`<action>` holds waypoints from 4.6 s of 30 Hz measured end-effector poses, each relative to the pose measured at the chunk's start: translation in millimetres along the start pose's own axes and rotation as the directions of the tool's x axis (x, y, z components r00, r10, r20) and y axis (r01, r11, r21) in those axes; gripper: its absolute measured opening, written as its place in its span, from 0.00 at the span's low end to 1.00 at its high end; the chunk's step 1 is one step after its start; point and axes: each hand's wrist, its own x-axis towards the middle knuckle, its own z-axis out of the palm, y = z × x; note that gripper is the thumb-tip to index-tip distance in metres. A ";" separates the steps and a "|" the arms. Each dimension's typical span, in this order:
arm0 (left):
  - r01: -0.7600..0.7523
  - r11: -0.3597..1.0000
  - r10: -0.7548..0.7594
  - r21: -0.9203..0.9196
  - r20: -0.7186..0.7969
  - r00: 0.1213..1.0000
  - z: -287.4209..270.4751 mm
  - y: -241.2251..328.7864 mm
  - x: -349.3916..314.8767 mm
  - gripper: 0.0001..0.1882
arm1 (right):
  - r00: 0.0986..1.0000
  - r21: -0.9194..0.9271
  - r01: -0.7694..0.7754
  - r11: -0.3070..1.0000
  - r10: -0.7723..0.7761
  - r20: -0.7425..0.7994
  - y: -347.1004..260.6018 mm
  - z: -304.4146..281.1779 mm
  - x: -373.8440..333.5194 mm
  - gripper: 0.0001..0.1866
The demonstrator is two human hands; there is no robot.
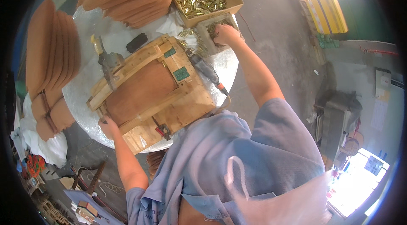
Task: The person places a brown shoe insole into a wooden jig, secures it with clamps, and uses a pneumatic drill to fasten screws into the jig. The person repeats this process for multiple insoles, removing the completed unit and placing it aside.
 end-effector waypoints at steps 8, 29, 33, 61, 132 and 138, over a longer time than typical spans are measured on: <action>-0.006 1.000 0.007 0.003 -0.011 1.000 -0.9 2.6 -1.5 0.36 | 0.999 0.077 0.046 0.996 -0.046 -0.006 10.8 17.0 10.4 0.20; -0.175 0.979 0.143 -0.109 -0.251 0.957 7.8 -14.0 -1.1 0.35 | 0.980 0.670 0.146 0.728 -0.014 -0.199 -35.1 1.0 -79.2 0.14; -0.518 0.759 0.273 -0.394 -0.530 0.803 26.4 -3.1 -64.8 0.27 | 0.974 0.865 0.212 0.455 -0.170 -0.149 -99.6 8.3 -154.1 0.07; -0.322 0.847 0.506 -0.423 0.452 0.735 68.0 -51.1 -277.3 0.11 | 0.939 0.615 0.314 0.724 -0.330 -0.092 -43.8 150.1 -241.6 0.12; -0.692 -0.719 0.336 -0.070 0.836 -0.434 351.2 323.0 -492.0 0.17 | 0.622 0.596 -0.669 0.444 0.773 0.122 523.3 853.9 -38.8 0.10; -0.645 -0.763 0.333 0.032 0.875 -0.351 345.3 321.3 -484.4 0.16 | 0.723 0.454 -0.663 0.595 0.667 0.182 515.7 889.5 -46.1 0.13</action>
